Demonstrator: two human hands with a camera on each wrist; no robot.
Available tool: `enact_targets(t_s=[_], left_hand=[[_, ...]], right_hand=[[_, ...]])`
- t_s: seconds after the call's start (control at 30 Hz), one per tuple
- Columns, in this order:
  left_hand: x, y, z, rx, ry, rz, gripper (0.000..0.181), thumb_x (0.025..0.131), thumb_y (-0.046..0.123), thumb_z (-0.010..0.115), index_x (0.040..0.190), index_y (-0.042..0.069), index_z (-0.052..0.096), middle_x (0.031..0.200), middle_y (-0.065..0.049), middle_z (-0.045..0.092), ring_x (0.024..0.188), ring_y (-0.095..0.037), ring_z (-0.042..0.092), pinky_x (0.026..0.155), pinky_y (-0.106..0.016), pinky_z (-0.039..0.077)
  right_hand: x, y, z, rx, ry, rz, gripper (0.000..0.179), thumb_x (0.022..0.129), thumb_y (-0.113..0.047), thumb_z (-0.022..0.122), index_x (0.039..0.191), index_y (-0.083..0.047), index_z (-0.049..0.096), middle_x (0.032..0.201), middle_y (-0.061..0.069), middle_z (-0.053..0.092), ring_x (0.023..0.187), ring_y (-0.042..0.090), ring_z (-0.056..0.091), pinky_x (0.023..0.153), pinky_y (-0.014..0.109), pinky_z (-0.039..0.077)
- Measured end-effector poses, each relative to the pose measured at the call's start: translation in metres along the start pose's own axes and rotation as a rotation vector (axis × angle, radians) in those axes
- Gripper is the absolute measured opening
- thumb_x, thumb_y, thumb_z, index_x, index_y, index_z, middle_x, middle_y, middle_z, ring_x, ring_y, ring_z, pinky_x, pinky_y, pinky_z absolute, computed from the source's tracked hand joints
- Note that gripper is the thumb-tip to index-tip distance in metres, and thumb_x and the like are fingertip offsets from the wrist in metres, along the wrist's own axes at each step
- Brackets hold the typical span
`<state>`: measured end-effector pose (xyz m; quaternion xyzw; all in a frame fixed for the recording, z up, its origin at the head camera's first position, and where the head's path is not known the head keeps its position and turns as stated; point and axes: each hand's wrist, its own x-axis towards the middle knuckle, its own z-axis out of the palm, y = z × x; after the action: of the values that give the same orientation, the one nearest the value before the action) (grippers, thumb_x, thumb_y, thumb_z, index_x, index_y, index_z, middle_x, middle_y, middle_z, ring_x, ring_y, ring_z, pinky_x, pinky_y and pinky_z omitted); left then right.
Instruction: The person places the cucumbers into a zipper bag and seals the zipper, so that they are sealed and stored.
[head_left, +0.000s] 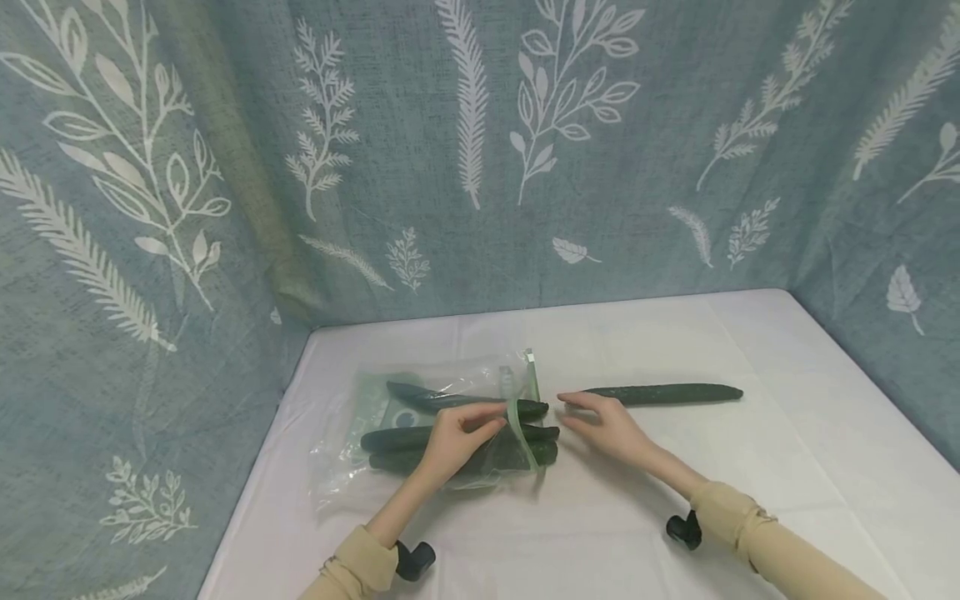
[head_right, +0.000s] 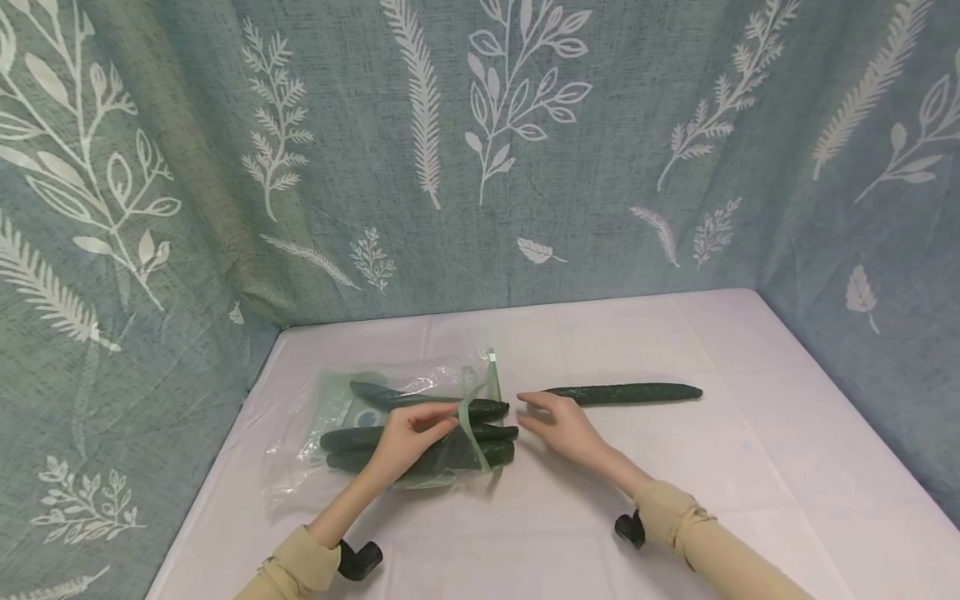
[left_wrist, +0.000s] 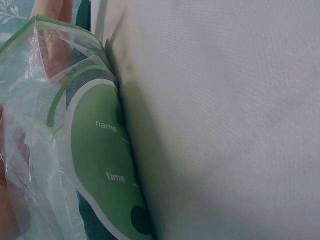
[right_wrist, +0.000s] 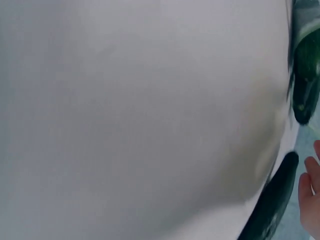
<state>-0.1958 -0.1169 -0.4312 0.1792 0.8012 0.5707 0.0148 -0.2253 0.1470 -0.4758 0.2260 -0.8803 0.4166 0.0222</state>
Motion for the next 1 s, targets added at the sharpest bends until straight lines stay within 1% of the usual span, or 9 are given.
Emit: enact_targets(t_s=[0.07,0.13,0.17,0.37,0.6,0.73,0.87,1.0], left_hand=[[0.000,0.002,-0.001,0.001,0.001,-0.005,0.024,0.088,0.010,0.066,0.111,0.003,0.069,0.110,-0.012,0.071,0.103,-0.023,0.068,0.088,-0.020,0.054],[-0.002,0.012,-0.002,0.005,-0.007,-0.028,0.024,0.088,0.007,0.066,0.111,0.001,0.069,0.111,-0.014,0.070,0.105,-0.029,0.066,0.089,-0.022,0.054],[-0.002,0.012,-0.003,0.005,-0.008,-0.028,0.024,0.088,0.007,0.065,0.111,0.001,0.069,0.111,-0.014,0.070,0.105,-0.029,0.066,0.089,-0.021,0.054],[-0.002,0.012,-0.003,0.008,-0.005,-0.018,0.024,0.088,0.007,0.066,0.111,0.001,0.069,0.111,-0.014,0.070,0.105,-0.029,0.067,0.088,-0.021,0.054],[-0.002,0.012,-0.002,0.012,-0.006,-0.010,0.025,0.088,0.008,0.066,0.111,0.001,0.068,0.112,-0.014,0.070,0.106,-0.029,0.066,0.089,-0.023,0.054],[-0.003,0.012,-0.003,0.008,-0.009,-0.014,0.025,0.088,0.008,0.065,0.111,0.001,0.068,0.112,-0.014,0.069,0.107,-0.029,0.066,0.090,-0.022,0.054],[-0.003,0.012,-0.003,0.009,-0.013,-0.011,0.025,0.088,0.007,0.065,0.112,0.000,0.068,0.112,-0.015,0.069,0.106,-0.029,0.066,0.090,-0.024,0.054],[-0.003,0.012,-0.003,0.012,-0.012,-0.003,0.025,0.088,0.007,0.065,0.112,0.000,0.068,0.112,-0.015,0.069,0.106,-0.029,0.066,0.091,-0.025,0.055]], right_hand=[[0.000,0.003,-0.006,-0.011,0.016,0.005,0.040,0.089,-0.016,0.066,0.125,-0.003,0.060,0.125,0.012,0.064,0.117,0.030,0.060,0.099,0.045,0.049],[-0.001,0.006,-0.013,-0.010,0.034,0.018,0.041,0.089,-0.017,0.067,0.126,-0.004,0.059,0.127,0.013,0.063,0.119,0.031,0.058,0.101,0.046,0.047],[-0.002,0.007,-0.017,-0.014,0.044,0.022,0.041,0.089,-0.019,0.067,0.127,-0.004,0.059,0.127,0.013,0.062,0.120,0.032,0.057,0.101,0.047,0.047],[-0.008,0.017,-0.034,-0.025,0.064,0.037,0.046,0.090,-0.023,0.065,0.130,-0.002,0.056,0.132,0.017,0.058,0.125,0.037,0.052,0.103,0.053,0.043],[-0.020,0.028,-0.046,-0.063,0.070,0.069,0.046,0.090,-0.022,0.066,0.130,-0.002,0.055,0.133,0.017,0.057,0.125,0.037,0.051,0.103,0.052,0.044],[-0.027,0.033,-0.053,-0.078,0.071,0.079,0.047,0.090,-0.021,0.065,0.131,-0.001,0.054,0.134,0.019,0.056,0.125,0.038,0.051,0.102,0.053,0.044],[-0.033,0.038,-0.062,-0.103,0.087,0.089,0.047,0.091,-0.021,0.065,0.131,0.000,0.053,0.134,0.020,0.055,0.125,0.040,0.050,0.102,0.054,0.044],[-0.037,0.044,-0.070,-0.132,0.093,0.122,0.049,0.092,-0.024,0.063,0.133,0.000,0.051,0.135,0.022,0.053,0.126,0.042,0.048,0.102,0.056,0.042]])
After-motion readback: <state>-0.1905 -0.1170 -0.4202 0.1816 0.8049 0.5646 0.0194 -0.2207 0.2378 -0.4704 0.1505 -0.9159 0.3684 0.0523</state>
